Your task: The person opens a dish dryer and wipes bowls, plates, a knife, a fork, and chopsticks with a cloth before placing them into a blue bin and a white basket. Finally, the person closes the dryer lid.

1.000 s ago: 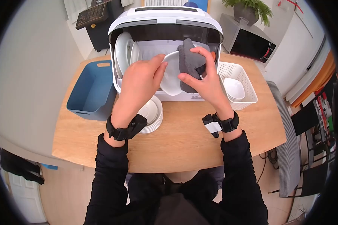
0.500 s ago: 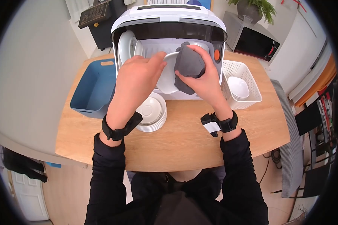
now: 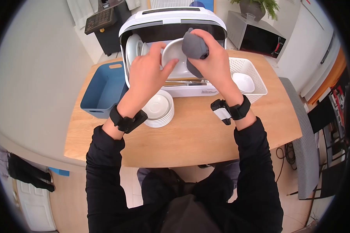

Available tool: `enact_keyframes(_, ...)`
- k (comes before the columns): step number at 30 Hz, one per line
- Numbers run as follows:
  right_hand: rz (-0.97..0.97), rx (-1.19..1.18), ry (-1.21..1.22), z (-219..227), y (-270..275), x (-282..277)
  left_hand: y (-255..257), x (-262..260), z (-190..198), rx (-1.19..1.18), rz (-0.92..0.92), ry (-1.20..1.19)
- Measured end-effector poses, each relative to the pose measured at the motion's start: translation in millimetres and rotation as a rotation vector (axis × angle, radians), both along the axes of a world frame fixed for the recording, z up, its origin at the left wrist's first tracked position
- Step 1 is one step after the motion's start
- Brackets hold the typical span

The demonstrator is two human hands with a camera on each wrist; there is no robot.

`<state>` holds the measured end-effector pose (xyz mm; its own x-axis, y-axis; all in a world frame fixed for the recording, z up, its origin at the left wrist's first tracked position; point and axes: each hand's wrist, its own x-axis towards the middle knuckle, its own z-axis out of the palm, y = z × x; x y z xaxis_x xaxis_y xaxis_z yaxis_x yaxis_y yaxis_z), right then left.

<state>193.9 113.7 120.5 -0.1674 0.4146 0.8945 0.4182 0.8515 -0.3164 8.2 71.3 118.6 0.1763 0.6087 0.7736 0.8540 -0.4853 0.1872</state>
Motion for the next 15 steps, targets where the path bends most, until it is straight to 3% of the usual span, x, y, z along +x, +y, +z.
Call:
enact_keyframes(1, 0.011, -0.056, 0.040, 0.9, -1.5, 2.4, 1.5, 0.8, -5.1, -0.141, 0.000, -0.061)
enact_keyframes(4, 0.037, -0.088, 0.038, -4.6, -5.6, 5.0, 1.3, 9.4, -16.5, -0.221, -0.099, -0.227)
enact_keyframes(6, -0.007, -0.045, -0.012, -8.2, -10.5, 6.4, -1.7, 7.2, -14.5, -0.067, -0.006, 0.025)
enact_keyframes(10, -0.181, 0.312, -0.279, -7.5, -23.8, 5.4, -6.3, 1.7, -5.7, 0.125, 0.062, 0.416)
enact_keyframes(13, -0.208, 0.350, -0.335, -15.0, -29.5, 2.3, -11.6, 1.0, -8.7, 0.190, 0.147, 0.584)
enact_keyframes(15, -0.195, 0.325, -0.235, -17.6, -32.0, 2.9, -22.1, 9.2, -6.5, 0.144, 0.161, 0.472)
